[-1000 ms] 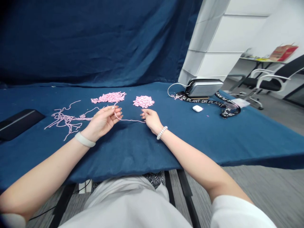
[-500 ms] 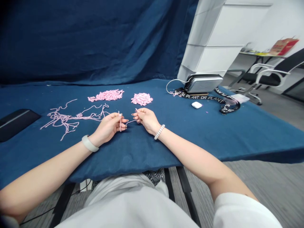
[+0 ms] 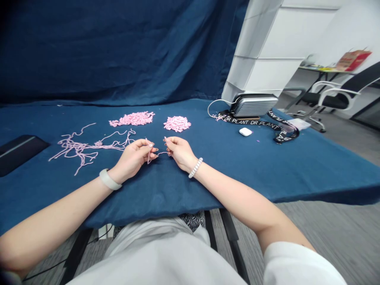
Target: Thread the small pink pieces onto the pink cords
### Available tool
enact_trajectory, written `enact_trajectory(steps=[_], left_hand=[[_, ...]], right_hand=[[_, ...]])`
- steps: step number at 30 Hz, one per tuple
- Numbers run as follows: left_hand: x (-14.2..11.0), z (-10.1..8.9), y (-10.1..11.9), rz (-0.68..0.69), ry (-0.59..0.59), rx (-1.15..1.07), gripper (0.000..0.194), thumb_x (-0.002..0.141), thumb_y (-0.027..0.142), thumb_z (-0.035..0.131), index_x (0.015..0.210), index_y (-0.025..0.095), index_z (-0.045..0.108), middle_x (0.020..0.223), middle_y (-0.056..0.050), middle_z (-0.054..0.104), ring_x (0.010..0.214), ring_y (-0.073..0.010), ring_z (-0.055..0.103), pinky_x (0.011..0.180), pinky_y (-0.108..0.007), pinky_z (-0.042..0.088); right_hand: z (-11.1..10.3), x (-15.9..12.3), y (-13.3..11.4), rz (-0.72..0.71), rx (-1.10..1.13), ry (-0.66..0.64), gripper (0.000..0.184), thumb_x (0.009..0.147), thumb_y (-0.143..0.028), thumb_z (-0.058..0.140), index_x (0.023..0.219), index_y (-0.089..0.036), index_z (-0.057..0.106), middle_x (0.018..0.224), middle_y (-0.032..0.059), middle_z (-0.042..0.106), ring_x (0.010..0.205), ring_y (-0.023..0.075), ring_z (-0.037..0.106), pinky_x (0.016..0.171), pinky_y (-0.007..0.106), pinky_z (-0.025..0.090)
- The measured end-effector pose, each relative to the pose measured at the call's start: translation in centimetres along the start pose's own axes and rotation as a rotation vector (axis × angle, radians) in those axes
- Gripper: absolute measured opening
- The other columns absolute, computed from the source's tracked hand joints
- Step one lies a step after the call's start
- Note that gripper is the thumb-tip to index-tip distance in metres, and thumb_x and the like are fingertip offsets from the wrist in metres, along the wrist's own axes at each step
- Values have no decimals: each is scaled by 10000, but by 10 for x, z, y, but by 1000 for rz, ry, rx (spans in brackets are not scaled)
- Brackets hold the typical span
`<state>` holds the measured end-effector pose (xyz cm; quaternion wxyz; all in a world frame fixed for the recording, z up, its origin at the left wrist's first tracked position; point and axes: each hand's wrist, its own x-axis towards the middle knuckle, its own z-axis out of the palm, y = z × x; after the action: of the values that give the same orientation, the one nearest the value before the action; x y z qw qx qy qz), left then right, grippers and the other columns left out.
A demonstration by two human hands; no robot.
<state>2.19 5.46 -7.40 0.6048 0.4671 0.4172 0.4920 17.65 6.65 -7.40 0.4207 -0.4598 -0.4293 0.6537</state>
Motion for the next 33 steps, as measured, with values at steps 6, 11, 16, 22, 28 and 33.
enact_trajectory(steps=[6,11,16,22,28,33], left_hand=[[-1,-1,1,-9,3,-46,231,730,306,646,787,127,512,758,-39,623,611,-94,601,704,-295,518],[-2,2,1,2,-27,-37,293,686,215,678,923,135,525,772,-53,642,602,-92,598,687,-284,519],[-4,2,2,-34,-49,-21,259,720,297,670,870,134,536,756,-53,640,615,-112,614,655,-282,528],[-3,2,1,-39,-66,-32,277,704,322,688,839,124,550,794,-41,620,670,-114,613,640,-268,534],[-4,4,1,-44,-84,-16,307,673,286,718,861,116,546,688,-32,609,633,-113,604,604,-243,527],[-3,2,-1,-32,-93,-35,288,696,311,702,860,120,562,766,-39,615,673,-122,613,606,-260,539]], right_hand=[[7,-5,-1,5,36,-46,595,639,-431,569,1122,-133,392,658,-47,444,602,-137,329,622,25,275],[4,-3,0,-31,75,-66,657,644,-396,564,1229,-192,346,724,-45,480,602,-139,347,620,28,279],[5,-4,2,-44,69,-80,678,662,-386,553,1269,-199,314,767,-38,506,603,-135,369,628,34,313],[6,-4,3,-58,73,-92,669,643,-392,572,1240,-202,337,849,-27,524,615,-114,429,628,50,348],[9,-5,4,-61,112,-96,713,594,-368,619,1223,-184,340,858,-22,533,677,-86,477,666,70,398],[12,-6,5,-57,108,-95,687,603,-376,606,1212,-192,345,856,-24,534,668,-79,484,661,79,405]])
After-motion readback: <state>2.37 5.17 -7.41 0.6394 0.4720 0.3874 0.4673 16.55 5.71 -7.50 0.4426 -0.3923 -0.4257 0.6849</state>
